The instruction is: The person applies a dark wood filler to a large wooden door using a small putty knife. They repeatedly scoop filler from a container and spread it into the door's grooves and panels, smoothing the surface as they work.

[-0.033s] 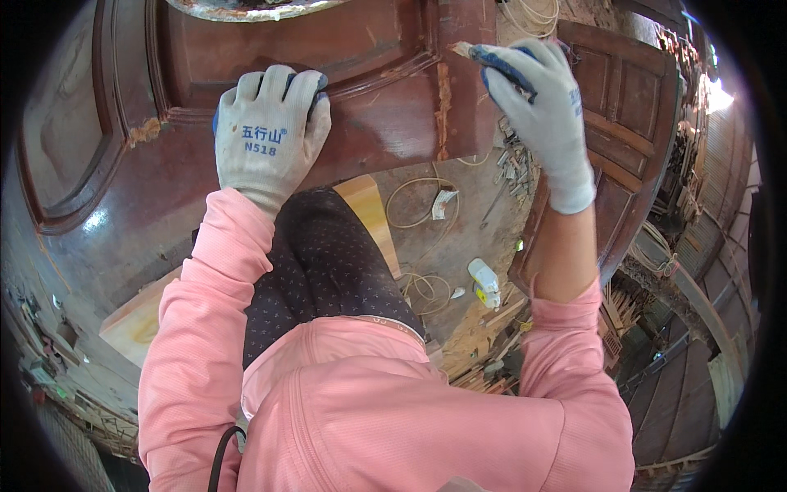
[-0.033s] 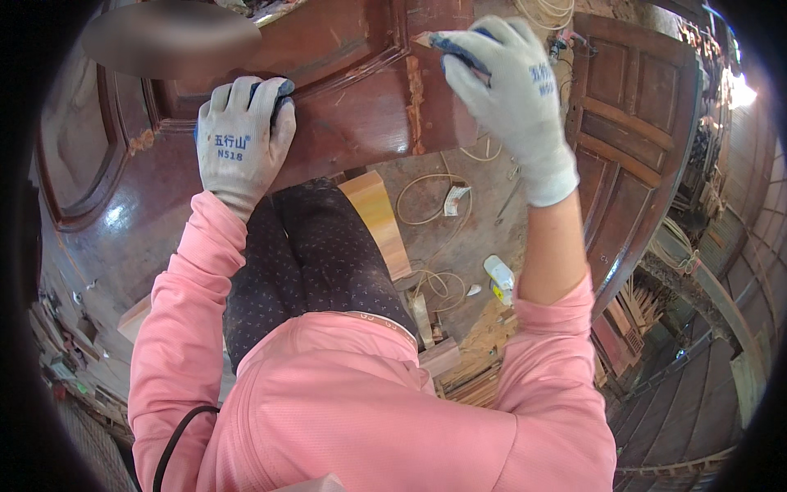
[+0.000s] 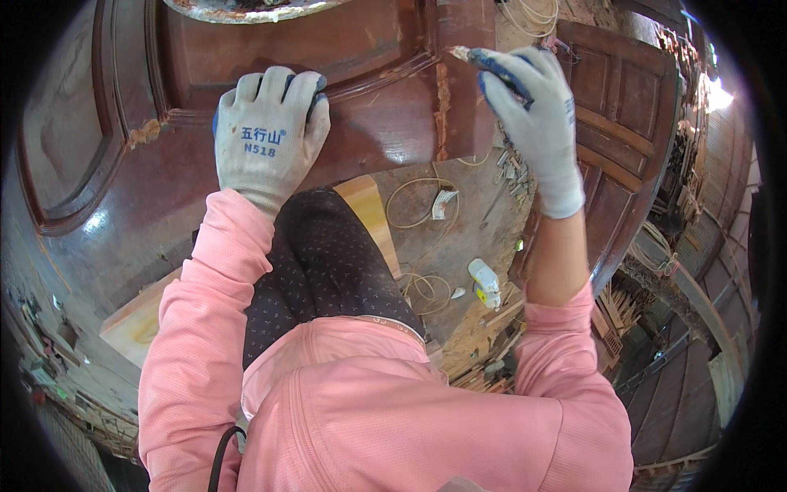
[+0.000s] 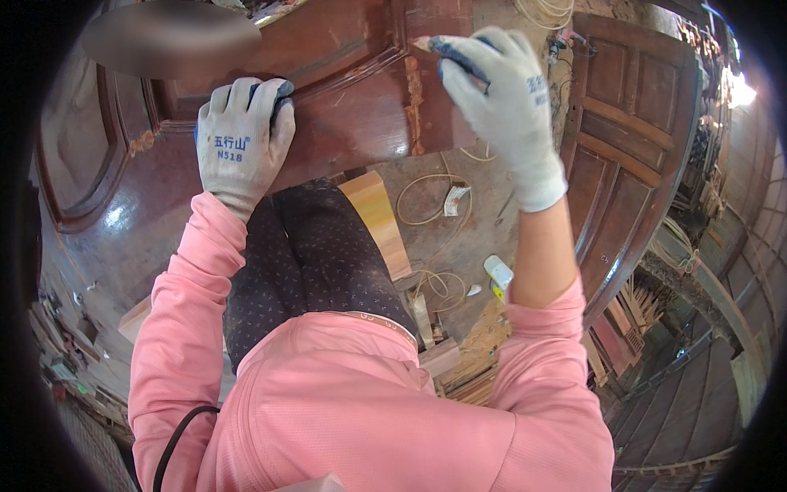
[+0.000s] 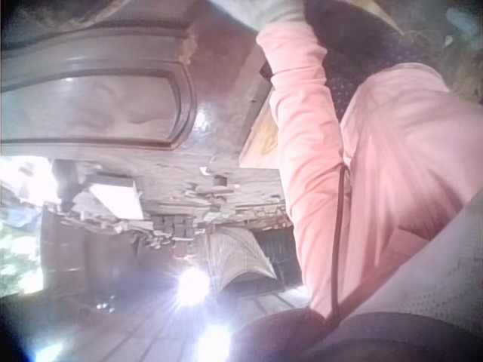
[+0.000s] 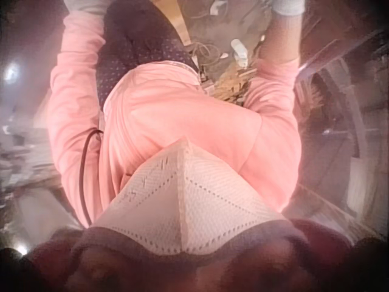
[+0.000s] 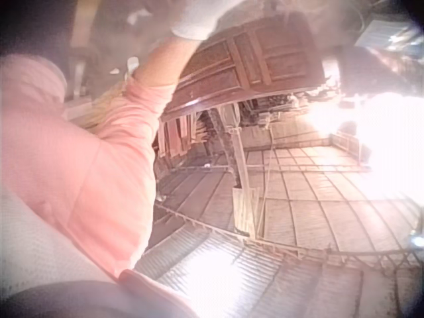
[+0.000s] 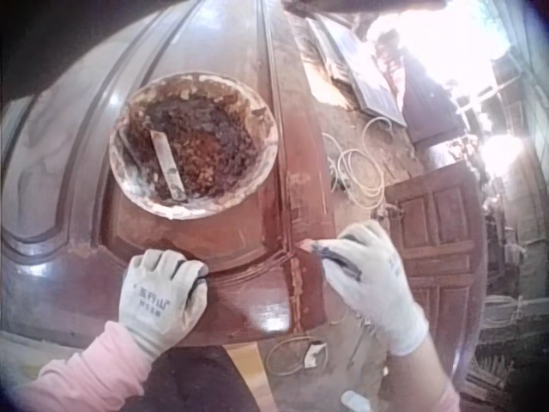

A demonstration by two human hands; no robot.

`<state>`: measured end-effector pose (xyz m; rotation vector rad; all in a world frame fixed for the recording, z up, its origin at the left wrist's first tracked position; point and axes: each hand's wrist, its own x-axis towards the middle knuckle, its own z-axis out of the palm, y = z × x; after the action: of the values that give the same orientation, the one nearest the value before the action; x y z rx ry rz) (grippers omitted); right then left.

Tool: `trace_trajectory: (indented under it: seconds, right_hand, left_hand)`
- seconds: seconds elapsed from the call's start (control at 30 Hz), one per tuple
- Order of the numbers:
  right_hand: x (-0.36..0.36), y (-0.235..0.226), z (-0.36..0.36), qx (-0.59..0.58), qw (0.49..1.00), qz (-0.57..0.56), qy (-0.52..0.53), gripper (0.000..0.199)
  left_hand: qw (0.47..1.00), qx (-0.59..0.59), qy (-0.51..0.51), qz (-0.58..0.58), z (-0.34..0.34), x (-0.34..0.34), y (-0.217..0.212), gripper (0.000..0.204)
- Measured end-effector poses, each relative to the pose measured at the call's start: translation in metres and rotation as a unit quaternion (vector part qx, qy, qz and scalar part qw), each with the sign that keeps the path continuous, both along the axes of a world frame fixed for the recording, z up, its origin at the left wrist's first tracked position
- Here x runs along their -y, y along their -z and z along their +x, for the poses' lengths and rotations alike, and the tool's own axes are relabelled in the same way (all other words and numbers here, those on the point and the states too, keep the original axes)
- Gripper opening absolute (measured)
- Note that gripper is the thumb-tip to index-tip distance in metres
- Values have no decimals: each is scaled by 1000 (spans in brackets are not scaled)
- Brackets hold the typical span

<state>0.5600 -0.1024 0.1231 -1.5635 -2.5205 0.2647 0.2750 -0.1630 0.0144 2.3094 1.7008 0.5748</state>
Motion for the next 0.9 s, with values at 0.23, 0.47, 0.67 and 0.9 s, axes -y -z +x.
trace_trajectory:
  seconds: [0.23, 0.47, 0.67, 0.9]
  right_hand:
    - [43, 47, -12, -86, 985, 53, 138, 23]
    - [45, 52, -21, -2, 991, 95, 99, 20]
    - [38, 52, -23, 17, 987, 114, 111, 22]
    - [33, 42, -28, 35, 986, 120, 112, 21]
  left_hand:
    - [1000, -12, 2, -12, 3, -1, -4, 24]
    - [1000, -11, -2, 6, 3, -6, 2, 23]
    - [1000, -11, -4, 2, 2, -5, 3, 22]
    - [1000, -17, -1, 2, 1, -4, 3, 24]
